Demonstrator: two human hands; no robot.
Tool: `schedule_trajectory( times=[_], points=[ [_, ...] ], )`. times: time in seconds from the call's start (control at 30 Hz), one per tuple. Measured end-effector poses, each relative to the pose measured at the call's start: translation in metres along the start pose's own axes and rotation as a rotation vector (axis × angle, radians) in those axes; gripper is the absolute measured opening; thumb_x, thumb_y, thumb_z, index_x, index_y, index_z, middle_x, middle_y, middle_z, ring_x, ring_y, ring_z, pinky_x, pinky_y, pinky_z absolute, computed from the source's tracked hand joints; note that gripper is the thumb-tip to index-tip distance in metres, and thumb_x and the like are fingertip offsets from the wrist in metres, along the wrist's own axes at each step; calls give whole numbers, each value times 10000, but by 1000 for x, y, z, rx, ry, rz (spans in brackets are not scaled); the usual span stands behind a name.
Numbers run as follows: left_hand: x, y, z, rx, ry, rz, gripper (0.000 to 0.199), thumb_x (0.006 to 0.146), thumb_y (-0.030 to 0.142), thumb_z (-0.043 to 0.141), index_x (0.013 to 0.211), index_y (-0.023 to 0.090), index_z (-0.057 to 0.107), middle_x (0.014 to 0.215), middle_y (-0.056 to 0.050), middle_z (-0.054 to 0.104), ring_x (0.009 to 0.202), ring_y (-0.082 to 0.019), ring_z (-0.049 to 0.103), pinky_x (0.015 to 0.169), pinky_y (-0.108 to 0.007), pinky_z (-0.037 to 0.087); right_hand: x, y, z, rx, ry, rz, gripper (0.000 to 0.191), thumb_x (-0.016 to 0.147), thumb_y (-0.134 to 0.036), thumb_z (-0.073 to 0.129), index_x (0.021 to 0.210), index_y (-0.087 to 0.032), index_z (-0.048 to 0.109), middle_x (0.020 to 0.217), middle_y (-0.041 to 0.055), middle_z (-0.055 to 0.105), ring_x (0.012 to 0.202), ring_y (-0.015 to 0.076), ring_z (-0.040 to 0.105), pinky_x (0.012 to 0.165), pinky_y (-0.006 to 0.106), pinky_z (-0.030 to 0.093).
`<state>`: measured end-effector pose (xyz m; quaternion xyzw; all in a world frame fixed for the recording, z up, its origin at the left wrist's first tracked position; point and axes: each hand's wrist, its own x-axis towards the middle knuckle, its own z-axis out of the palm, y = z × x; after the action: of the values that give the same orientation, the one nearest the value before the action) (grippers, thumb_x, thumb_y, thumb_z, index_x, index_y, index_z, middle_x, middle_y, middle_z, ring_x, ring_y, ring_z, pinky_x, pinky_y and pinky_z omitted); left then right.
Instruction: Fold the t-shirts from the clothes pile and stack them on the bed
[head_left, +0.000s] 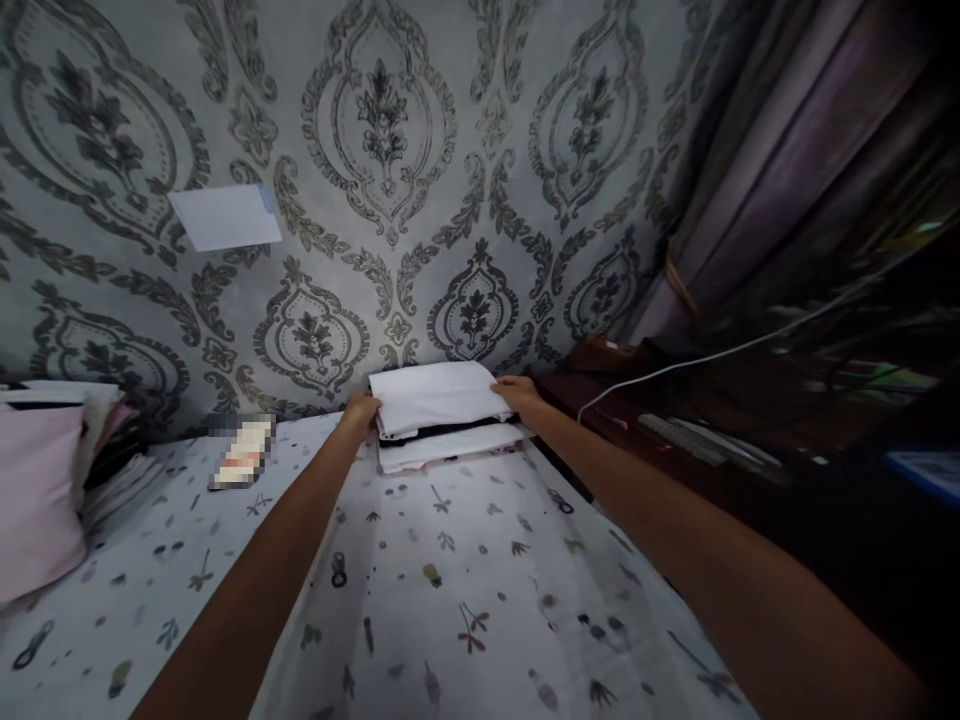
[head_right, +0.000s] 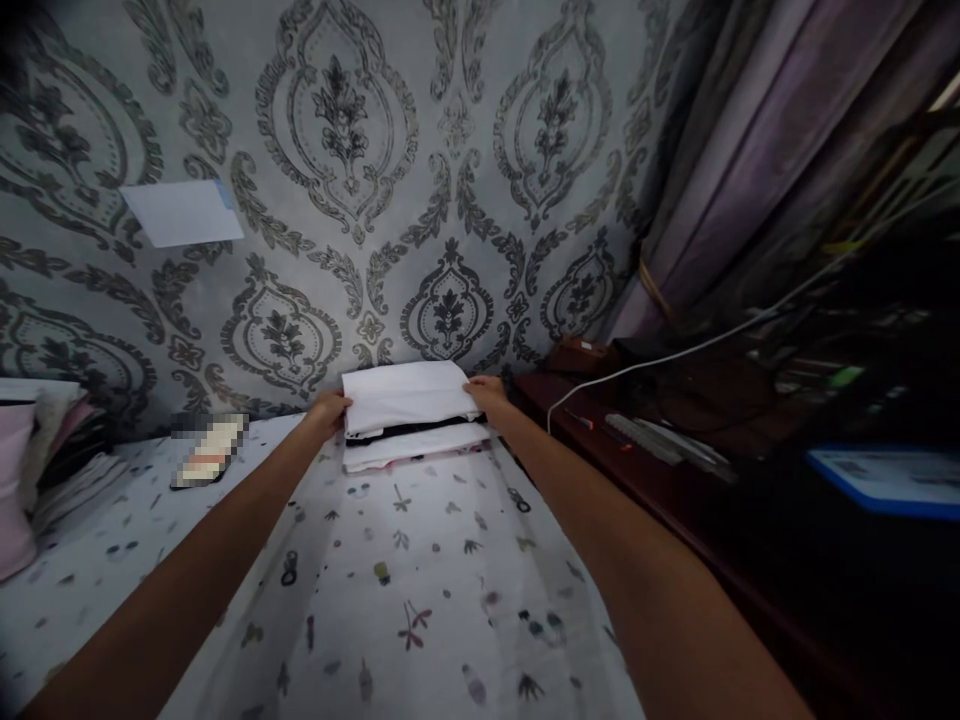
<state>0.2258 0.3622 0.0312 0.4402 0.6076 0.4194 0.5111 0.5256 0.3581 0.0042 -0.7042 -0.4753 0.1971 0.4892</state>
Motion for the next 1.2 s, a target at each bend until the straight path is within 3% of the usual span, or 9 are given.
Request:
schedule_trajectory(
  times=[0.13, 0.23, 0.33, 0.43, 0.6, 0.77, 0.97, 1.03, 1.2],
  points=[
    [-12, 8, -6, 122, 65, 43, 369, 949, 313, 620, 1281, 157, 576, 1287, -130, 609, 1118, -264, 627, 922, -478, 554, -10, -16, -9, -211, 5, -12, 204, 756, -233, 660, 927, -166, 749, 921, 80, 748, 851, 225, 675, 758, 314, 513],
    [-30, 20, 1, 217, 173, 154, 437, 911, 146, 598, 1341, 174, 524, 1457, -181, 495, 1387, -343, 433, 1089, -537, 425, -23, -39, -9, -338, 11, -122, 313, 840, -282, 617, 1116, -180, 721, 1162, 126, 711, 1113, 290, 617, 970, 410, 459],
    [-50, 31, 24, 470, 221, 531, 530, 910, 113, 529, 1426, 208, 452, 1597, -146, 346, 1520, -313, 206, 1219, -514, 225, -37, -63, 5, -398, -22, -292, 353, 938, -315, 526, 1246, -230, 674, 1406, 93, 597, 1329, 278, 470, 1137, 431, 307],
    [-52, 29, 46, 788, 111, 823, 562, 951, 166, 439, 1505, 228, 368, 1659, -106, 249, 1545, -277, 147, 1251, -499, 100, -48, -75, 28, -519, -110, -408, 433, 1034, -333, 358, 1409, -245, 556, 1568, 77, 440, 1450, 281, 321, 1185, 512, 196],
    [-17, 2, 40, 883, 19, 453, 578, 968, 401, 450, 1489, 156, 396, 1619, -225, 295, 1519, -386, 210, 1193, -656, 130, -59, -65, 54, -694, -286, -418, 543, 1037, -462, 380, 1524, -225, 412, 1600, 127, 383, 1460, 343, 304, 1158, 605, 184],
    [-4, -6, 27, 851, 20, 392, 644, 978, 512, 382, 1515, 159, 342, 1651, -228, 191, 1545, -363, 117, 1184, -671, 133, -57, -61, 56, -743, -331, -420, 597, 1048, -515, 312, 1567, -220, 323, 1636, 130, 307, 1486, 357, 247, 1157, 604, 172],
    [-33, -10, 12, 860, -14, 351, 695, 967, 547, 376, 1549, 174, 298, 1679, -163, 137, 1557, -320, 66, 1207, -605, 180, -57, -63, 48, -780, -314, -441, 541, 1035, -385, 396, 1545, -205, 379, 1602, 176, 360, 1472, 347, 305, 1145, 612, 220],
    [-44, -19, -2, 873, -40, 333, 740, 953, 594, 374, 1569, 203, 256, 1682, -131, 147, 1555, -307, 98, 1210, -582, 201, -59, -60, 48, -760, -316, -460, 539, 1026, -364, 405, 1516, -140, 422, 1567, 249, 382, 1456, 394, 327, 1113, 666, 227],
    [-84, -53, -53, 1016, -251, 410, 813, 963, 616, 285, 1582, 103, 164, 1679, -184, 108, 1560, -298, 61, 1245, -527, 107, -99, -50, 58, -705, -270, -622, 473, 974, -338, 450, 1426, -239, 543, 1545, 200, 442, 1463, 354, 350, 1130, 640, 254]
  ],
)
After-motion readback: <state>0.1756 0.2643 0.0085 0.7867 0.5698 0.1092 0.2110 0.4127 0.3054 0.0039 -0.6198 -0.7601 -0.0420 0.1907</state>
